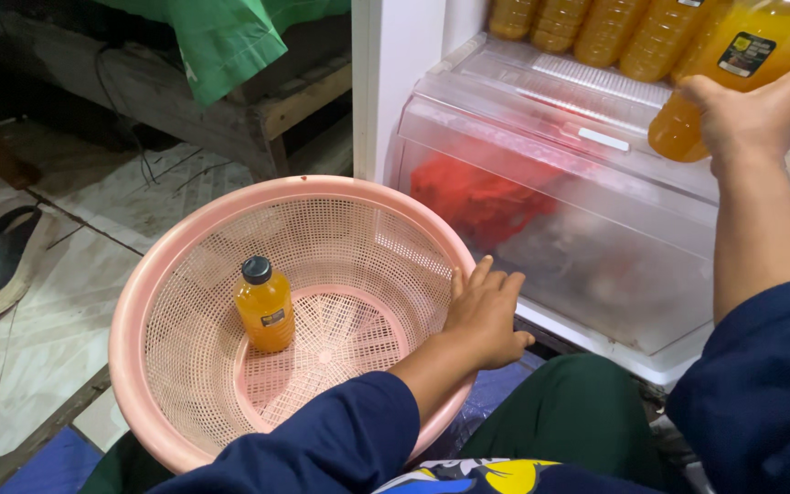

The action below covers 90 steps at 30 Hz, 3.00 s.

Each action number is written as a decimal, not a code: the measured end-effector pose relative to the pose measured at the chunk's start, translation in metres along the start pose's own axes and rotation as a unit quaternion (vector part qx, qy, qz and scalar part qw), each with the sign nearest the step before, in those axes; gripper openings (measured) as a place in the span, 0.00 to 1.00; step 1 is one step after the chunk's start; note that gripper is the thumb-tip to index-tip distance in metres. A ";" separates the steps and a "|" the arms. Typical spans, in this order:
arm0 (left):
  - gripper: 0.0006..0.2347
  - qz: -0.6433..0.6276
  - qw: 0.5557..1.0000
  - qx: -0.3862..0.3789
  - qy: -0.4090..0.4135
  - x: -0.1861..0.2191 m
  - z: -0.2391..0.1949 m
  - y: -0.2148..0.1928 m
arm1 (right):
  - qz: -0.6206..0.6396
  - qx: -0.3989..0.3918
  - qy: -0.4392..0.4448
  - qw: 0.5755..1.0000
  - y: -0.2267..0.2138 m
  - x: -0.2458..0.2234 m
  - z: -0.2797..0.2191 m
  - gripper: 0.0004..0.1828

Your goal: The person transfers orange liquid bottles from a pink basket into a refrigerator, then moves additional bottles from a table into the basket and places them in the fridge. The person repeatedly opens and closes the refrigerator door while arranging the bottles on the shelves.

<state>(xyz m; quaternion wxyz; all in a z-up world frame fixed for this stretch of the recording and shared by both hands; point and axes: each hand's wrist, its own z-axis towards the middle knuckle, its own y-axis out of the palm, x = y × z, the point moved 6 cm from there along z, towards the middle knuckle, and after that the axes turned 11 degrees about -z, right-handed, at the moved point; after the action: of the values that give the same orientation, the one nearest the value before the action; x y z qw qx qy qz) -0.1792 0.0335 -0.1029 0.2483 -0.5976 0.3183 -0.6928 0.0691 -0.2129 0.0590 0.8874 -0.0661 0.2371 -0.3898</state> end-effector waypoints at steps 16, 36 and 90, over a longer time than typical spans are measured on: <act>0.33 -0.024 0.999 0.023 0.013 -0.003 0.002 0.003 | -0.057 -0.007 0.004 0.998 0.003 0.010 -0.042 0.39; 0.30 -0.028 1.000 0.003 0.009 -0.003 0.000 0.000 | -0.171 -0.082 0.260 0.947 0.038 0.076 -0.002 0.49; 0.22 -0.048 0.998 0.023 0.031 -0.005 0.001 0.002 | -0.259 -0.092 0.088 0.958 0.041 0.062 -0.011 0.23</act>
<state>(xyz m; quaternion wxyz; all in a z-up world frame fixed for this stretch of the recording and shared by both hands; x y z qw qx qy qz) -0.1774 0.0355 -0.1074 0.2178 -0.5844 0.2809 -0.7295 0.1274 -0.2283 0.0140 0.7219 -0.1718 0.3235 -0.5871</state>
